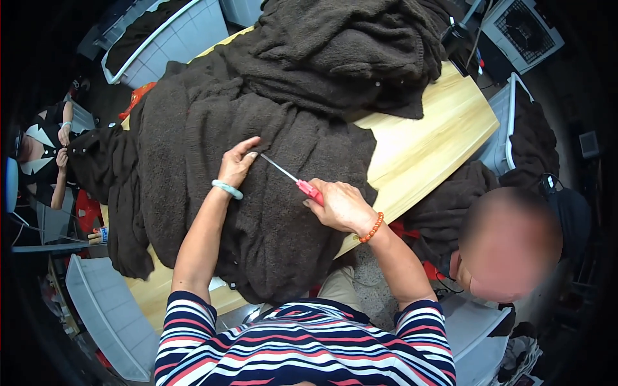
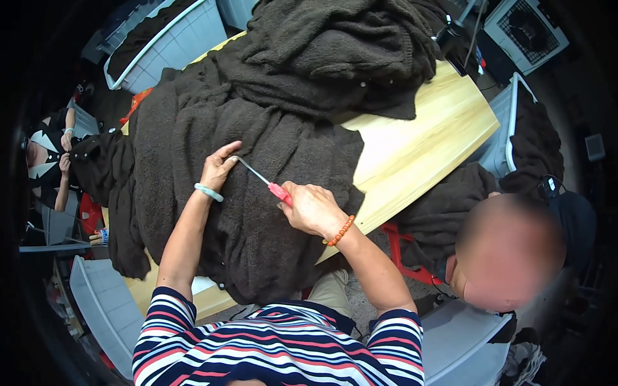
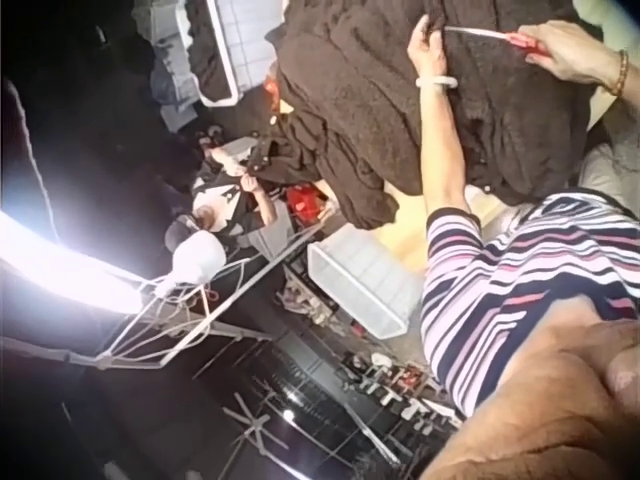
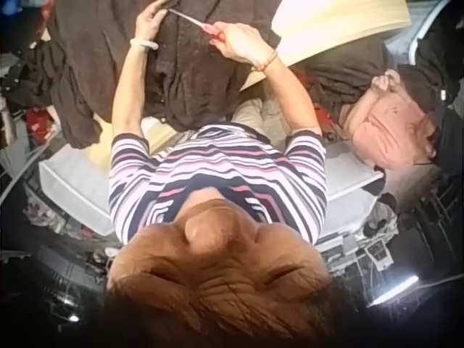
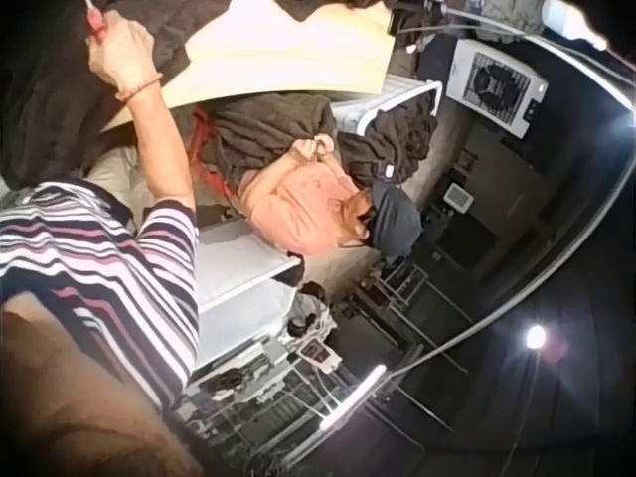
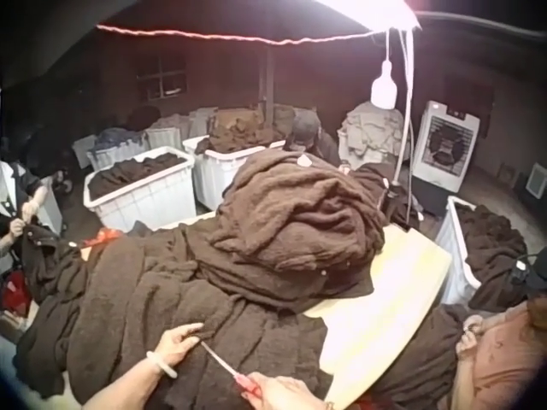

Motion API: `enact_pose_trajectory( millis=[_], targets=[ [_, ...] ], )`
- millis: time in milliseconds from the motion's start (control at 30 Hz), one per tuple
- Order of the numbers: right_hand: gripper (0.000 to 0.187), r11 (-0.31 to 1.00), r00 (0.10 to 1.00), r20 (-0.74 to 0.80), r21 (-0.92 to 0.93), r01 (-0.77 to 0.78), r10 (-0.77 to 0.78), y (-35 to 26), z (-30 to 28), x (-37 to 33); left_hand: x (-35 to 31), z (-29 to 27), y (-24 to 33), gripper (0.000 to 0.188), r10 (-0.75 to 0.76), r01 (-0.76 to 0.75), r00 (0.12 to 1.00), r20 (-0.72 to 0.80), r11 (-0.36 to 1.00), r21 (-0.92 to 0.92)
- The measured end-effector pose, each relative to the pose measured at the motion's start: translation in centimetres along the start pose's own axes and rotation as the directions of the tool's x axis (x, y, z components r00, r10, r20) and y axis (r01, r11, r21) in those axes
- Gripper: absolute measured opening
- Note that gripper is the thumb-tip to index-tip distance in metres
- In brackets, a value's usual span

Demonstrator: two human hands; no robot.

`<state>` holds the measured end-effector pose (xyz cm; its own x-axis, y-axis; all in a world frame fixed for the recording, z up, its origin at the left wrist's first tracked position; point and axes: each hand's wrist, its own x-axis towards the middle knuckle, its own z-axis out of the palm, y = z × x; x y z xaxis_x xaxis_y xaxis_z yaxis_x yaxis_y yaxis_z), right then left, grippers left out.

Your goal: Trimming loose threads and excess fabric from knitted garments using a pair of scissors.

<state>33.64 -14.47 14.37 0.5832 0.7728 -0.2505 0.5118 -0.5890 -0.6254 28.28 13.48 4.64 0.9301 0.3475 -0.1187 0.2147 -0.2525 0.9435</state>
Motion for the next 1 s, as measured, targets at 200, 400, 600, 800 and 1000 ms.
enact_pose_trajectory(
  millis=[200, 400, 600, 800, 1000],
  targets=[
    [0.029, 0.991, 0.993, -0.120, 0.126, 0.036, -0.021, 3.3, 0.2, -1.8, -3.6, 0.0, 2.5, 0.058, -0.066, 0.049, 0.986, -0.155, 0.993, -0.110],
    [0.026, 0.995, 0.985, -0.166, 0.089, 0.052, -0.037, 5.9, -1.8, -2.8, -0.3, 1.0, 0.6, 0.045, -0.100, 0.114, 0.943, -0.317, 0.993, 0.028],
    [0.019, 0.996, 0.998, -0.038, -0.075, -0.042, 0.040, 4.9, -2.5, -1.8, 2.1, 3.8, 0.2, 0.036, 0.053, 0.040, 0.948, -0.314, 0.959, 0.282],
    [0.020, 0.986, 0.982, -0.093, 0.003, 0.166, -0.165, 4.4, -0.4, 1.0, 1.6, -0.8, -3.9, 0.016, 0.008, 0.000, 0.994, -0.105, 0.997, 0.072],
    [0.022, 0.992, 0.993, -0.091, 0.098, 0.080, -0.071, 6.2, -0.6, -0.1, 3.3, -1.3, -6.7, 0.017, -0.100, 0.081, 0.988, -0.114, 0.983, -0.164]
  ],
)
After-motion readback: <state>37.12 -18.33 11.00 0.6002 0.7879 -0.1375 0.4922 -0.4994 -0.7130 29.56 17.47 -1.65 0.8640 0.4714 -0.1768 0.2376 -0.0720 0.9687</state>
